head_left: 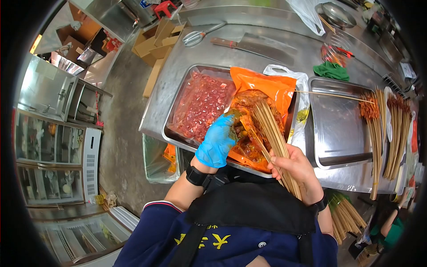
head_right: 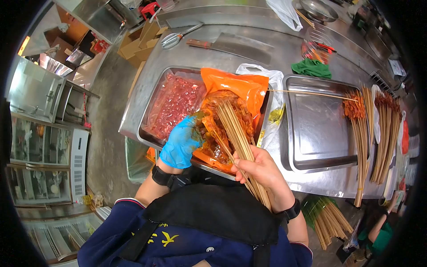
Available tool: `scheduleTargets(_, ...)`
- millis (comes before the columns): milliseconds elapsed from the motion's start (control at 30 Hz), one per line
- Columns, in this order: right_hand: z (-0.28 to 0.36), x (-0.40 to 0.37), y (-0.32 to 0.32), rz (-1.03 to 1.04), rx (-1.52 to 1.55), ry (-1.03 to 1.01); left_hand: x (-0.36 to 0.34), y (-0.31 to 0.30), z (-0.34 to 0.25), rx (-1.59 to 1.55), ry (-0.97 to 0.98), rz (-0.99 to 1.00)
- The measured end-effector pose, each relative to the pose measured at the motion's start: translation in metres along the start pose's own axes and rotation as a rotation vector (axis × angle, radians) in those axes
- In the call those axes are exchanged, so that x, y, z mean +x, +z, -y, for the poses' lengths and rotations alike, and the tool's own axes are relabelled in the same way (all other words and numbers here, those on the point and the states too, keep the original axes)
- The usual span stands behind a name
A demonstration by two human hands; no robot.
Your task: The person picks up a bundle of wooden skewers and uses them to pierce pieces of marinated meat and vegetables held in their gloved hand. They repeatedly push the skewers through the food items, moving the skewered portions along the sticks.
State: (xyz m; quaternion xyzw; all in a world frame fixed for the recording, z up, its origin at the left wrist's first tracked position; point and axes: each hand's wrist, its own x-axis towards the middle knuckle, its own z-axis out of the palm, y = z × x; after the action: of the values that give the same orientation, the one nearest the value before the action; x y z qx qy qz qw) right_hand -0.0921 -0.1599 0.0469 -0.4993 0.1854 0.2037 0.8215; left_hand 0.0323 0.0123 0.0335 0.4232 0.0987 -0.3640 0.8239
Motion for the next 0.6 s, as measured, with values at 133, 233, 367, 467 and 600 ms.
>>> scheduleTargets(133, 0.0, 0.0, 0.0, -0.001, 0.005, -0.01, -0.001, 0.001, 0.0, 0.081, -0.007, 0.023)
scheduleTargets(233, -0.001, -0.001, 0.0, -0.006, 0.009, -0.024, 0.002, -0.006, 0.009, 0.029, 0.062, 0.087)
scheduleTargets(367, 0.0, -0.001, -0.001, -0.028, 0.006, -0.018, -0.005, -0.005, -0.003, 0.085, 0.239, 0.148)
scheduleTargets(467, -0.002, -0.001, -0.002, -0.037, 0.004, -0.039, -0.015, 0.003, -0.006, 0.051, 0.33, 0.147)
scheduleTargets(600, -0.002, 0.0, -0.001, -0.014, 0.01, -0.042, -0.003, 0.002, 0.007, 0.344, 0.521, -0.007)
